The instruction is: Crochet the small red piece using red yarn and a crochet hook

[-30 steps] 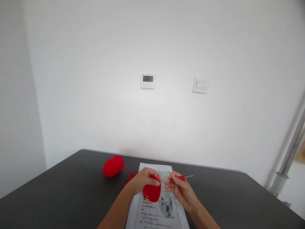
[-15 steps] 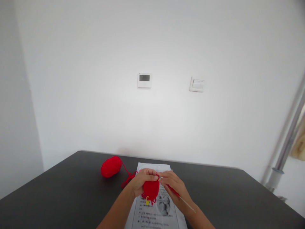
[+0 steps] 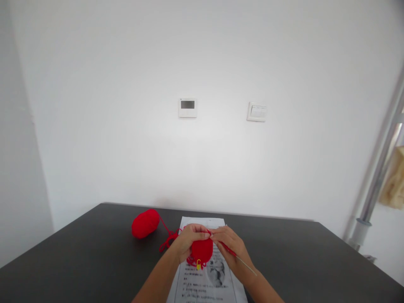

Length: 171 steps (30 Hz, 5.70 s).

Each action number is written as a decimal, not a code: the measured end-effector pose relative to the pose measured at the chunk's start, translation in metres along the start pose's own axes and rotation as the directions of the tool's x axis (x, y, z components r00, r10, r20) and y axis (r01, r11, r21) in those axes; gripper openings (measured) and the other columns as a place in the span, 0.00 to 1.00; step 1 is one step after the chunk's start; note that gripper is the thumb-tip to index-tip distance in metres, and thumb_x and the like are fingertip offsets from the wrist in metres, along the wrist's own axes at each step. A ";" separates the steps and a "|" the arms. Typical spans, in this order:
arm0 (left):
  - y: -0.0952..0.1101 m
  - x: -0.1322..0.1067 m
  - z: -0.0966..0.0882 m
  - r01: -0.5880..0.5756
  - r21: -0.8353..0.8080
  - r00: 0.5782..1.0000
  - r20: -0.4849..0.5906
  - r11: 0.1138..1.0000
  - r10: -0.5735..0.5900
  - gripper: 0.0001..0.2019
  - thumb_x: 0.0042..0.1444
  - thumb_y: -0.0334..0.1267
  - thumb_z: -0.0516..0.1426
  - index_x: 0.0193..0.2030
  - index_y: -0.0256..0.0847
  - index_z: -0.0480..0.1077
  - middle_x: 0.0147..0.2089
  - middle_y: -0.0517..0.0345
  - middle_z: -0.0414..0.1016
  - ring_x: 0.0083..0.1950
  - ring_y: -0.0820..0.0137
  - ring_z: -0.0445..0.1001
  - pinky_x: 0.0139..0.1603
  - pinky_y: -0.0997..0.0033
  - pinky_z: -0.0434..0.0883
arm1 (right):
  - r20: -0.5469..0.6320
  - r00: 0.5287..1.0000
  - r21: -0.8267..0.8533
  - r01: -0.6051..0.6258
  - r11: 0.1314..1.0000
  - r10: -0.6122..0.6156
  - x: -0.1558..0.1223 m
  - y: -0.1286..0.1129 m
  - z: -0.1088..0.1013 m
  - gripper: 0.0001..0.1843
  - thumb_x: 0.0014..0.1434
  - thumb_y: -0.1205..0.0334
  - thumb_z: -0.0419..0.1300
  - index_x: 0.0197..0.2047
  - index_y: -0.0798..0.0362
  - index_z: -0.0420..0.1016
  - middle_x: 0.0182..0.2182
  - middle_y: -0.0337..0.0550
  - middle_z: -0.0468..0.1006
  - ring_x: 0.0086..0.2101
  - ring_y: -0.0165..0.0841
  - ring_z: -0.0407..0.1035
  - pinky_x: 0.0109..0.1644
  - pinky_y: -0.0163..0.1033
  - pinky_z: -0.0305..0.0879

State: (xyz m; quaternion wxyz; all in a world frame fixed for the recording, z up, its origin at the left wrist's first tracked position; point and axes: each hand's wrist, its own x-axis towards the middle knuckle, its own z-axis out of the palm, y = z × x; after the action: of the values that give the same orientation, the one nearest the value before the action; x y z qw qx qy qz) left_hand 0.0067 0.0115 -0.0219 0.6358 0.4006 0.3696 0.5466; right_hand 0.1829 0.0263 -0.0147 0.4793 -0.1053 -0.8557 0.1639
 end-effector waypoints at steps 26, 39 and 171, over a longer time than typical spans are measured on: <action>0.000 0.002 0.003 -0.102 -0.014 0.995 0.004 0.995 0.103 0.13 0.32 0.35 0.68 0.28 0.33 0.76 0.26 0.53 0.78 0.27 0.72 0.71 0.31 0.75 0.63 | -0.151 0.944 0.232 -0.255 0.939 0.293 0.000 0.005 0.007 0.06 0.57 0.65 0.58 0.33 0.51 0.77 0.31 0.44 0.78 0.35 0.34 0.72 0.41 0.37 0.68; 0.003 0.000 0.006 -0.077 -0.027 0.994 0.081 0.997 0.079 0.15 0.33 0.34 0.68 0.31 0.31 0.77 0.29 0.48 0.78 0.28 0.72 0.72 0.32 0.75 0.64 | -0.105 0.988 0.122 -0.097 0.988 0.110 -0.002 0.004 0.005 0.10 0.59 0.68 0.55 0.41 0.49 0.76 0.39 0.46 0.77 0.41 0.35 0.71 0.46 0.40 0.68; -0.004 0.008 0.009 -0.177 0.710 0.875 -0.203 0.681 0.439 0.12 0.39 0.28 0.53 0.32 0.37 0.74 0.31 0.54 0.78 0.34 0.65 0.75 0.40 0.69 0.68 | 0.168 0.978 -0.300 -0.070 0.951 0.125 -0.005 0.005 0.021 0.11 0.61 0.73 0.47 0.43 0.54 0.65 0.40 0.48 0.71 0.42 0.36 0.64 0.47 0.42 0.65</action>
State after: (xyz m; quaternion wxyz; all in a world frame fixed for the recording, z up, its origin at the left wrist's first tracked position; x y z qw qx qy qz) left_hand 0.0175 0.0185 -0.0221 0.2662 0.5533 0.5760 0.5397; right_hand 0.1679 0.0253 -0.0312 0.3683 -0.2015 -0.9050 0.0683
